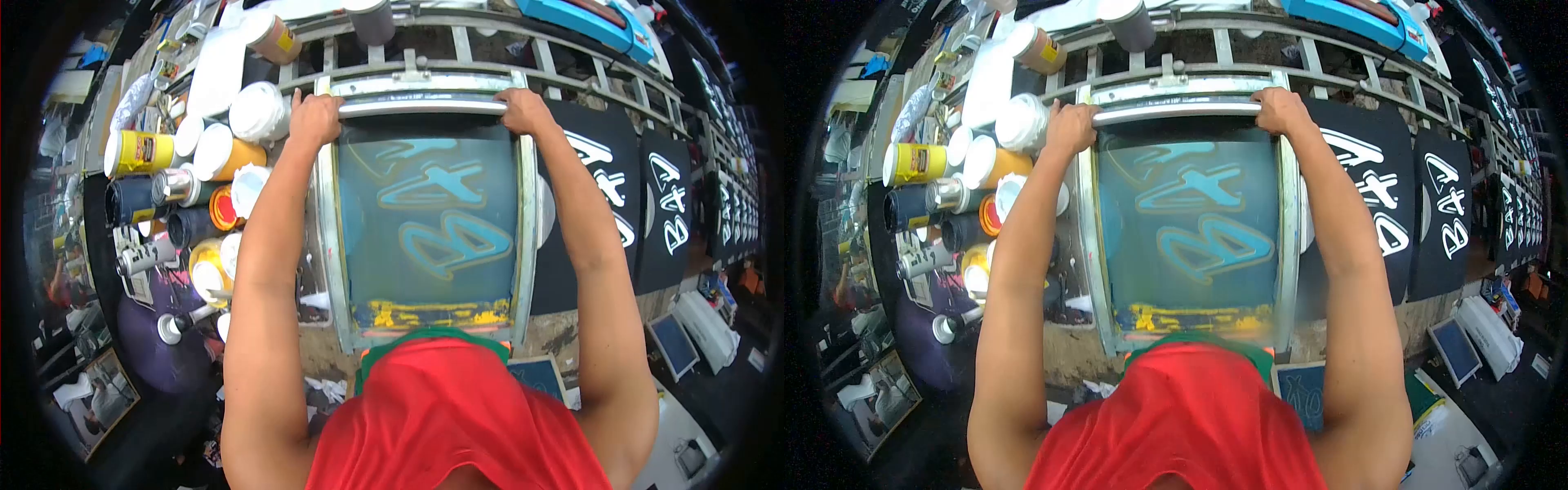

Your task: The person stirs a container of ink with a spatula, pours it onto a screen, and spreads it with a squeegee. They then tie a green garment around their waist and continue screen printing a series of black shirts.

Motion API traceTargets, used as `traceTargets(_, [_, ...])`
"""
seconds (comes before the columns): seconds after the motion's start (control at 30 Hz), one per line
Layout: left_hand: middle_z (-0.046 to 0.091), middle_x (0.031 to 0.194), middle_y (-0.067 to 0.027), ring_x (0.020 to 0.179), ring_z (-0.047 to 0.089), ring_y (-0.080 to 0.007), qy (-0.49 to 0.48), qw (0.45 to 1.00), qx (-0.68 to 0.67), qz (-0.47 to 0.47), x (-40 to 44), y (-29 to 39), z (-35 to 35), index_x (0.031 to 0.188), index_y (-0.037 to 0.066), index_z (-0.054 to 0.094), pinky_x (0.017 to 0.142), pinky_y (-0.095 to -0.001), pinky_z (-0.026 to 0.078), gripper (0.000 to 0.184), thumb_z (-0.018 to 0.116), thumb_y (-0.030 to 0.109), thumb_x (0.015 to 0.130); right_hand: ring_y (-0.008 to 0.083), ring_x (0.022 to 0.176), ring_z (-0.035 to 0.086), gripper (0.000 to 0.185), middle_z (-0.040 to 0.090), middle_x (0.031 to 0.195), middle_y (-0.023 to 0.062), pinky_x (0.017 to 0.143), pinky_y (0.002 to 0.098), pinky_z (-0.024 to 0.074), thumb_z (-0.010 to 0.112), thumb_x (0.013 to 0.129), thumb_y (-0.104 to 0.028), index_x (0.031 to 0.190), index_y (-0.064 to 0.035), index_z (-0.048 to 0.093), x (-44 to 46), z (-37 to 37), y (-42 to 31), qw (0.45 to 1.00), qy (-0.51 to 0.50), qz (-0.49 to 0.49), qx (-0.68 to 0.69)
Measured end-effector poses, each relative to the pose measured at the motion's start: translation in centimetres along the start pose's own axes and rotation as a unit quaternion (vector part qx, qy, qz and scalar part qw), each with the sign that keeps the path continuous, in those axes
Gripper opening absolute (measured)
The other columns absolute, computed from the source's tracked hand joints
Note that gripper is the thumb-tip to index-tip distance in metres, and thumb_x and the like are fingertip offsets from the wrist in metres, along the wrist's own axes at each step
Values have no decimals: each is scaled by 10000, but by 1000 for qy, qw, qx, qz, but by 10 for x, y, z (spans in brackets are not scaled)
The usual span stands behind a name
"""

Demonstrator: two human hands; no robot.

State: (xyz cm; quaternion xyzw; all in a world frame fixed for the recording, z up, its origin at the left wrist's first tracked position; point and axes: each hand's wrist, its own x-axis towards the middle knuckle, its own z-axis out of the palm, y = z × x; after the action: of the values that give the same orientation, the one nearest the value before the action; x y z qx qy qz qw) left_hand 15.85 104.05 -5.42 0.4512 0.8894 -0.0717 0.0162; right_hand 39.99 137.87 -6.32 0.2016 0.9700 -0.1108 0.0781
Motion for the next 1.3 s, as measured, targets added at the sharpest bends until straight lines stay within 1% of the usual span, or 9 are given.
traceTargets(0.17, [740, 1051, -67, 1037, 673, -288, 77, 994, -51, 52, -97, 20, 19, 1097, 209, 734, 1179, -580, 292, 360, 653, 98, 764, 354, 1013, 696, 397, 724, 1097, 182, 893, 440, 543, 607, 765, -120, 1142, -103, 730, -94, 32, -10, 1000, -2, -23, 13])
traceTargets(0.23, [708, 1061, -52, 1071, 645, -269, 27, 997, -67, 41, -151, 38, 18, 1087, 187, 713, 1177, -583, 287, 369, 673, 90, 734, 329, 994, 697, 395, 731, 1047, 143, 874, 455, 538, 638, 727, -64, 1112, -92, 718, -155, 51, -20, 998, 32, -52, 20])
traceTargets(0.37, [602, 1074, -79, 1111, 591, -267, 47, 991, -121, 44, -285, 80, 36, 1085, 147, 656, 1168, -578, 297, 379, 670, 62, 716, 324, 1252, 542, 595, 604, 1339, 133, 1012, 468, 427, 686, 643, 13, 1227, -84, 629, -302, 89, -59, 998, 14, -9, 66])
traceTargets(0.53, [611, 1165, -98, 1214, 543, -340, -29, 980, -199, 7, -403, 112, 36, 1174, 147, 669, 1171, -594, 276, 486, 648, 36, 702, 352, 1277, 509, 607, 593, 1321, 150, 1058, 478, 411, 705, 650, -7, 1247, -66, 614, -432, 110, -102, 992, -14, 16, 123])
traceTargets(0.7, [685, 1301, -37, 1362, 502, -366, -7, 985, -164, 45, -312, 73, -6, 1209, 177, 679, 1200, -610, 212, 578, 686, -4, 660, 328, 1201, 592, 544, 662, 1242, 147, 1046, 462, 431, 690, 670, 17, 1207, -63, 648, -335, 69, -68, 992, 9, -40, 122])
traceTargets(0.87, [749, 1078, -107, 1187, 639, -306, 63, 996, -67, 2, -109, 25, 5, 1203, 208, 708, 1177, -564, 288, 502, 664, 61, 726, 376, 1040, 665, 426, 703, 1107, 193, 903, 470, 530, 644, 713, -27, 1136, -31, 692, -113, 34, -18, 992, 98, -64, 49])
traceTargets(1.0, [732, 1132, -94, 1160, 648, -267, 75, 994, -66, -41, -13, 6, 18, 1183, 231, 731, 1178, -556, 302, 450, 643, 86, 766, 359, 1072, 658, 409, 694, 1147, 170, 911, 472, 524, 619, 742, -61, 1141, -77, 707, -12, 24, 3, 991, 124, -56, 8])
traceTargets(1.17, [714, 1141, -80, 1145, 638, -300, 64, 996, -35, -42, -35, 19, 26, 1158, 203, 729, 1164, -545, 326, 408, 645, 94, 774, 331, 1109, 639, 399, 689, 1138, 132, 919, 483, 509, 621, 748, -71, 1132, -117, 719, -31, 35, -2, 992, 119, -28, 1])
traceTargets(1.3, [690, 1070, -98, 1044, 637, -287, 57, 994, -97, 0, -179, 51, 38, 1204, 149, 682, 1173, -534, 294, 502, 700, 88, 706, 317, 1102, 631, 520, 685, 1173, 114, 1014, 505, 409, 653, 696, -41, 1211, -110, 684, -175, 51, -43, 999, -5, 26, -22])
